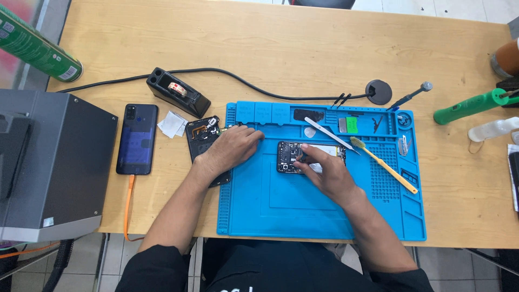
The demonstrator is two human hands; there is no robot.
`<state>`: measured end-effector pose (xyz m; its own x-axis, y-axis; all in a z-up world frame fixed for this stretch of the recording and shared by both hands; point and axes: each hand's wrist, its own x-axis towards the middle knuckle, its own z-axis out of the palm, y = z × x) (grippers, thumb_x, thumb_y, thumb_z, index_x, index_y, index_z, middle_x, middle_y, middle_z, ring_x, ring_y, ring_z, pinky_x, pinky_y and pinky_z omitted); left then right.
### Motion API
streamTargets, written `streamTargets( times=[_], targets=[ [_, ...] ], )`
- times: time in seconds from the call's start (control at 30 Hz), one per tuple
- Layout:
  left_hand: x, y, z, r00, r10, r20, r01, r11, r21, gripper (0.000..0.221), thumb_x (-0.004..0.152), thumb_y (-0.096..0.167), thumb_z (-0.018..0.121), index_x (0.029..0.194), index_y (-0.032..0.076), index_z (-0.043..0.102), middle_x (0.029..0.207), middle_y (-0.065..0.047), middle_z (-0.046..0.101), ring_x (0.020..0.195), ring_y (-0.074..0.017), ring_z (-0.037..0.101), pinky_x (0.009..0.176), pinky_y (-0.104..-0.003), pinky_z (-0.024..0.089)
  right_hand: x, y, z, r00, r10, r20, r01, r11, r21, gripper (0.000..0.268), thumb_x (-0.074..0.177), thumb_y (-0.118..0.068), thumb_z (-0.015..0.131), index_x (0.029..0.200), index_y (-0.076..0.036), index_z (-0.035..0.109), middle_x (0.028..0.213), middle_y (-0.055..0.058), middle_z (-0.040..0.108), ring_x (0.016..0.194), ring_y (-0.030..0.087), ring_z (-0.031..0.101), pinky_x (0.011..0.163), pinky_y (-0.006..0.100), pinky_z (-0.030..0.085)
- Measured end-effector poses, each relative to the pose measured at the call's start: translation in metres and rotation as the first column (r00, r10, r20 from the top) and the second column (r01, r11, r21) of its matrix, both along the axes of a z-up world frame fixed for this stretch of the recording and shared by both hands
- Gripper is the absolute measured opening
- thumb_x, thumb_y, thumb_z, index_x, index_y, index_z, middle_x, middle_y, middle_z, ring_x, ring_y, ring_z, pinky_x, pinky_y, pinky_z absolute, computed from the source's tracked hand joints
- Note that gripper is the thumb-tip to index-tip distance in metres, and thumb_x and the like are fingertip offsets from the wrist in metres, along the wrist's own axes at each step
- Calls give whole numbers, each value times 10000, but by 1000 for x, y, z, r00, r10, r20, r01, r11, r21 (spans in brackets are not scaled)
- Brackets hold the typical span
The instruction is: Reassembling internal components of a smartphone, including the motherboard and battery, using a precision screwdriver.
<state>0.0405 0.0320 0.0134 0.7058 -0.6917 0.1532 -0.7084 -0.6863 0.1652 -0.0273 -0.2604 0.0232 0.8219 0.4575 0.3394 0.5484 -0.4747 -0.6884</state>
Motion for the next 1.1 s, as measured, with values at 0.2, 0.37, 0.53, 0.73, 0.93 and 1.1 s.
streamTargets(
  times=[0.2, 0.37, 0.53, 0.73, 0.93, 1.1],
  targets=[
    [1, 0, -1, 999, 17, -44, -18, 999, -35, 187, 1008, 109, 663, 1193, 93, 678, 774, -52, 669, 736, -169, 680, 684, -277, 540, -4, 11, 31, 998, 52, 20, -52, 999, 17, 622, 934, -26, 729, 1430, -169, 383, 1004, 209, 777, 841, 413, 802, 727, 567, 671],
    [-2, 1, 2, 995, 42, -89, -50, 995, -85, 182, 1012, 101, 652, 1191, 93, 680, 771, -49, 655, 730, -171, 671, 687, -284, 538, -3, 5, 6, 998, 54, -34, -52, 997, 61, 625, 927, 28, 695, 1442, -190, 415, 1003, 195, 785, 856, 419, 806, 749, 583, 662],
    [1, -1, 0, 992, 27, -126, -50, 983, -176, 147, 1009, 83, 647, 1150, 83, 687, 727, -47, 625, 688, -181, 649, 674, -298, 537, 0, -1, -2, 993, 17, 115, -21, 999, 32, 670, 896, -11, 781, 1417, -177, 395, 951, 159, 793, 779, 363, 800, 688, 526, 658],
    [-1, 1, -2, 987, 35, -158, -68, 975, -211, 136, 1007, 84, 647, 1138, 91, 684, 707, -33, 604, 669, -170, 632, 662, -291, 525, -6, 3, 17, 998, 13, -59, -12, 1000, 18, 613, 951, -2, 695, 1471, -172, 420, 1008, 204, 785, 896, 422, 795, 782, 599, 640],
    [0, 1, -2, 991, 42, -127, -69, 974, -215, 115, 1004, 77, 651, 1111, 97, 688, 712, -18, 607, 655, -153, 627, 666, -282, 531, 3, -8, -7, 997, -18, 70, 17, 1000, 15, 684, 918, 14, 777, 1467, -130, 394, 973, 196, 788, 837, 398, 792, 756, 568, 637],
    [2, 2, -3, 994, 36, -105, -59, 972, -226, 103, 1003, 71, 664, 1100, 98, 685, 716, -16, 610, 653, -159, 629, 669, -287, 532, 7, -5, 0, 1000, 4, 29, -6, 999, 52, 672, 927, 23, 764, 1477, -108, 400, 1005, 202, 783, 878, 417, 785, 768, 604, 626]
  ],
)
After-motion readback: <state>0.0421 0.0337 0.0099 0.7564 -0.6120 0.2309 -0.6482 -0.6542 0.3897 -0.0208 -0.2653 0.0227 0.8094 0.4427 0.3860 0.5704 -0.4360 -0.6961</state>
